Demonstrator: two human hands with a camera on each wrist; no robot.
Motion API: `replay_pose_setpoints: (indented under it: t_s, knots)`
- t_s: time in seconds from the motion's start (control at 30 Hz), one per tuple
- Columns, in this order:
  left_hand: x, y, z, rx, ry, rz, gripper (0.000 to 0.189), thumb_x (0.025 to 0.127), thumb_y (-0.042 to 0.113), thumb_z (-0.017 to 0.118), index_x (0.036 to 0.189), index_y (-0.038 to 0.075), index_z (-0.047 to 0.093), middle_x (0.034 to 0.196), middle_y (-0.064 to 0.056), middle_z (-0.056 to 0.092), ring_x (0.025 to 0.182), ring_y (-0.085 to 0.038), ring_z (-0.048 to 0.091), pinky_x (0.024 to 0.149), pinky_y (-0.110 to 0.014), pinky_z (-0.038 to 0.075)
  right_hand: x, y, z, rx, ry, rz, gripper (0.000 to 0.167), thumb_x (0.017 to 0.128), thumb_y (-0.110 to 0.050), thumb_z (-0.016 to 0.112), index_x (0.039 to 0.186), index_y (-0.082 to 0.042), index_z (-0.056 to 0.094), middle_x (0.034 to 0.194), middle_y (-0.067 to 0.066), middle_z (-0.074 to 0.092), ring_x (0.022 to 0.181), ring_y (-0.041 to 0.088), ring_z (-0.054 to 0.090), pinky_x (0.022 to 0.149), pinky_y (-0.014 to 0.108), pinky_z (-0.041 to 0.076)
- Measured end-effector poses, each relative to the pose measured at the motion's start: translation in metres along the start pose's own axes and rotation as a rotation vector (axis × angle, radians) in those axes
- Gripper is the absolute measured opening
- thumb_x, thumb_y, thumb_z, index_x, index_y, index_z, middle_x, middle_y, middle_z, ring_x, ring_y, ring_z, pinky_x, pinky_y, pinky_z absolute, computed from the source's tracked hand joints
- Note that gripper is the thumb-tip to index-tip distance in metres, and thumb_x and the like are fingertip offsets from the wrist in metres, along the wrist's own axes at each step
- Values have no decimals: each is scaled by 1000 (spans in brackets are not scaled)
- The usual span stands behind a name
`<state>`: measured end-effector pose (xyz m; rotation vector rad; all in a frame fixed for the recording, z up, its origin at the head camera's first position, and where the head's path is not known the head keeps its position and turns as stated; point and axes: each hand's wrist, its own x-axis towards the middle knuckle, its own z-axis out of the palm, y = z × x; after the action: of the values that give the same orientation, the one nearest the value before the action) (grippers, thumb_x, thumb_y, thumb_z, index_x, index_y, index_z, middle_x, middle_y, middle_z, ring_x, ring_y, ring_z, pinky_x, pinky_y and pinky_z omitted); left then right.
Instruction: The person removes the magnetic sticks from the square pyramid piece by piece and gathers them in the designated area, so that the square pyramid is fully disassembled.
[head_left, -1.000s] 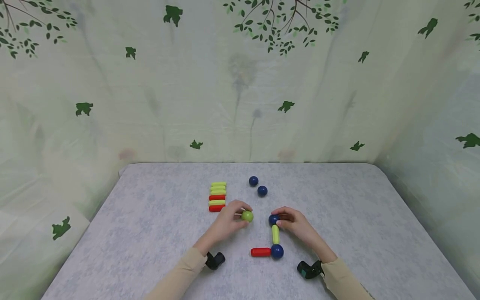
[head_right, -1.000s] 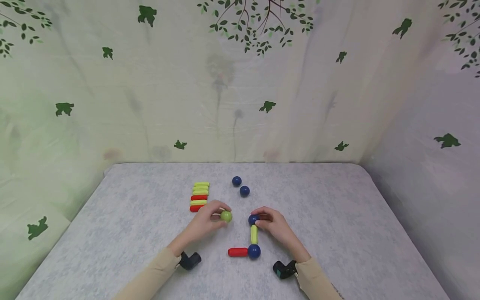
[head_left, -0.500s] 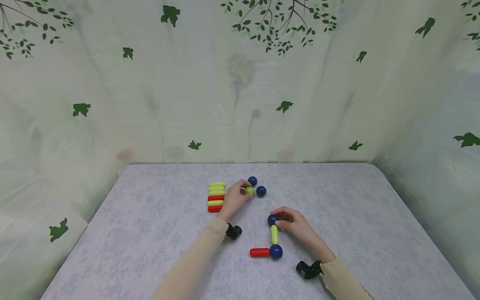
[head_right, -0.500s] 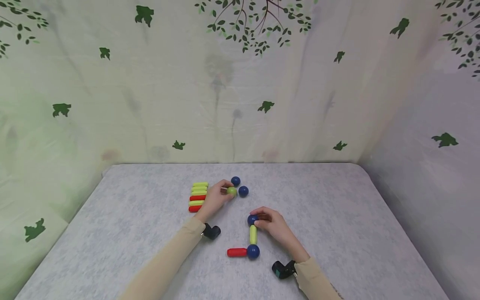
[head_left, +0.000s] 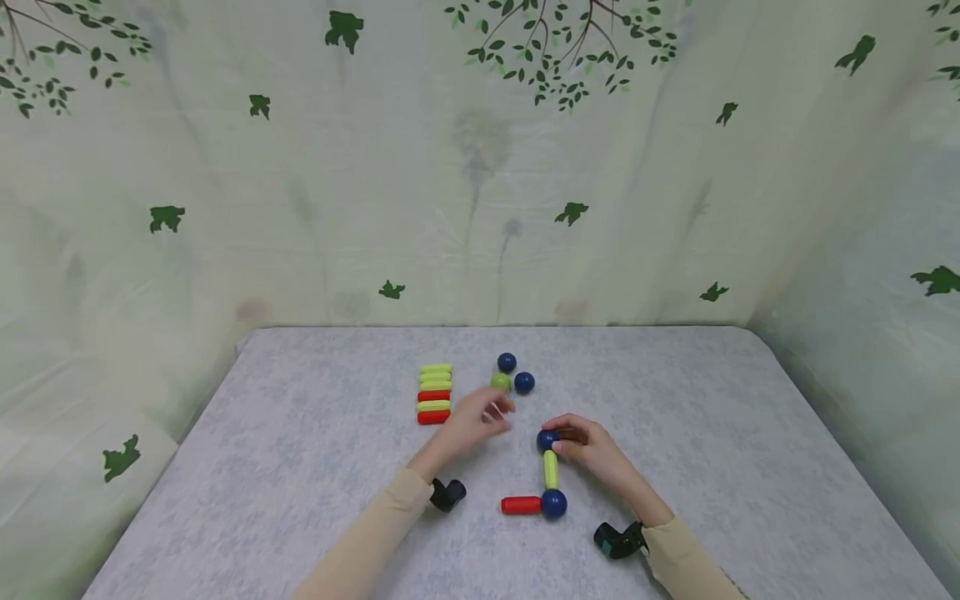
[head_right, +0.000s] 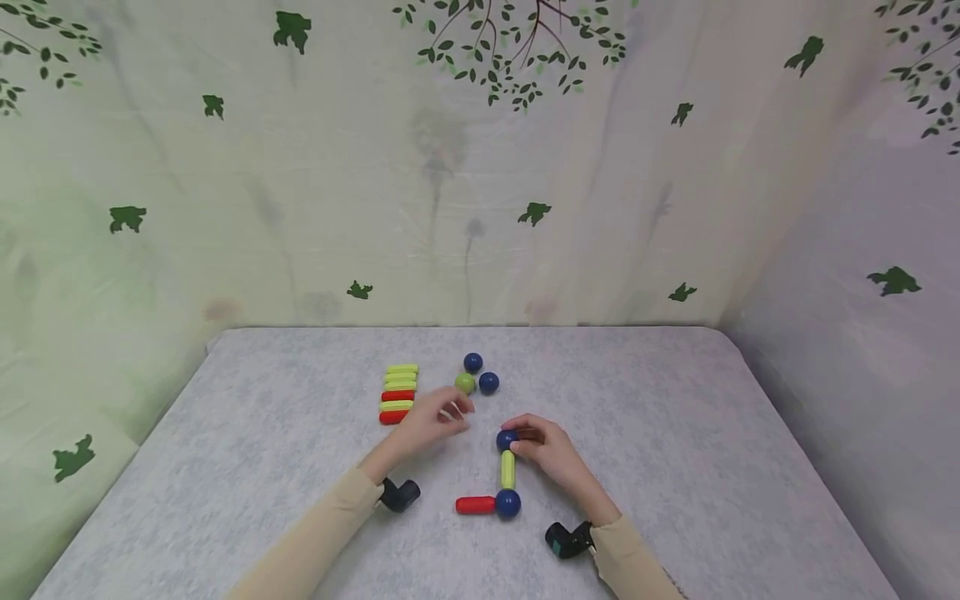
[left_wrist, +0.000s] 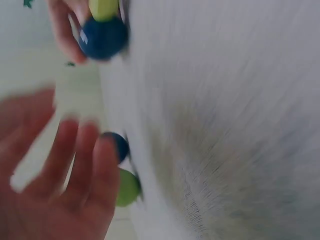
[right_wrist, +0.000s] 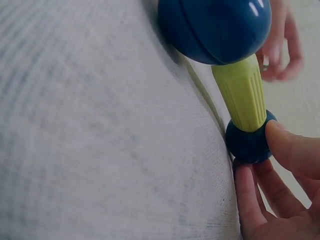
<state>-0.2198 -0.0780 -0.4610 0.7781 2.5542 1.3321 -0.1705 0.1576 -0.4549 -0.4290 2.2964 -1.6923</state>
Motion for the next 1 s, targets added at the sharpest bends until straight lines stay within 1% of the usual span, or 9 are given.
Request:
replay_pose_setpoints:
  t_s: [0.13, 0.2, 0.27, 0.37, 0.5, 0.67, 0.8, 0.9, 1.0]
  knots:
    - [-30, 14, 11, -13, -352, 101, 21, 88, 10, 69, 108, 12, 63, 101, 1, 61, 89, -9, 56, 80, -24, 49, 0, 1, -1, 2, 2, -1, 25, 94, 3, 55, 118, 6, 58, 118, 21, 58, 106, 34, 56, 88, 38, 46]
    - [-41, 17, 19, 60, -428, 136, 25, 88, 14, 70, 112, 16, 63, 99, 7, 58, 87, -5, 54, 78, -20, 47, 0, 1, -1, 2, -4, -8, 25, 94, 2, 55, 118, 6, 58, 118, 22, 58, 107, 35, 56, 87, 35, 47]
    - [-49, 20, 26, 155, -436, 161, 29, 87, 14, 70, 115, 20, 62, 97, 11, 55, 85, -3, 51, 75, -18, 45, 0, 1, -1, 1, -11, -13, 25, 94, 2, 55, 119, 6, 57, 118, 23, 58, 107, 35, 56, 86, 32, 46]
    - [-55, 23, 32, 297, -389, 196, 32, 87, 12, 69, 116, 24, 61, 93, 13, 52, 79, -3, 47, 70, -16, 42, 0, 1, 0, -2, -16, -20, 26, 94, 2, 55, 119, 7, 57, 119, 23, 57, 107, 36, 55, 84, 28, 46]
    - [-57, 26, 33, 391, -348, 234, 33, 85, 8, 69, 114, 25, 64, 89, 11, 51, 75, -3, 45, 66, -15, 40, 2, 5, 0, 1, -19, -27, 26, 94, 2, 55, 119, 8, 57, 118, 23, 57, 106, 35, 55, 82, 28, 47]
    - [-60, 19, 23, 251, -297, 168, 29, 88, 8, 67, 113, 23, 65, 93, 13, 55, 80, -2, 49, 71, -17, 44, 9, 25, 0, 15, -11, -35, 26, 94, 0, 56, 119, 4, 58, 118, 20, 58, 106, 33, 56, 82, 28, 47]
    - [-65, 4, 2, 138, -96, 99, 24, 86, 3, 69, 104, 19, 64, 96, 11, 61, 87, -6, 56, 77, -25, 49, 12, 37, 0, 25, -9, -33, 26, 95, -4, 58, 120, 1, 59, 120, 17, 58, 107, 30, 56, 83, 27, 47]
    - [-70, -10, -15, 183, 91, 29, 25, 81, -2, 72, 97, 15, 64, 94, 6, 62, 86, -10, 56, 75, -28, 50, 11, 38, -1, 24, -5, -29, 27, 95, -7, 59, 121, 0, 59, 121, 16, 58, 108, 28, 56, 84, 29, 48]
    - [-72, -22, -30, 252, 219, -68, 26, 78, -6, 74, 94, 12, 63, 94, 3, 61, 85, -14, 55, 74, -30, 50, 11, 38, -2, 17, 2, -22, 27, 95, -7, 59, 121, -1, 59, 122, 15, 58, 108, 27, 56, 84, 30, 48]
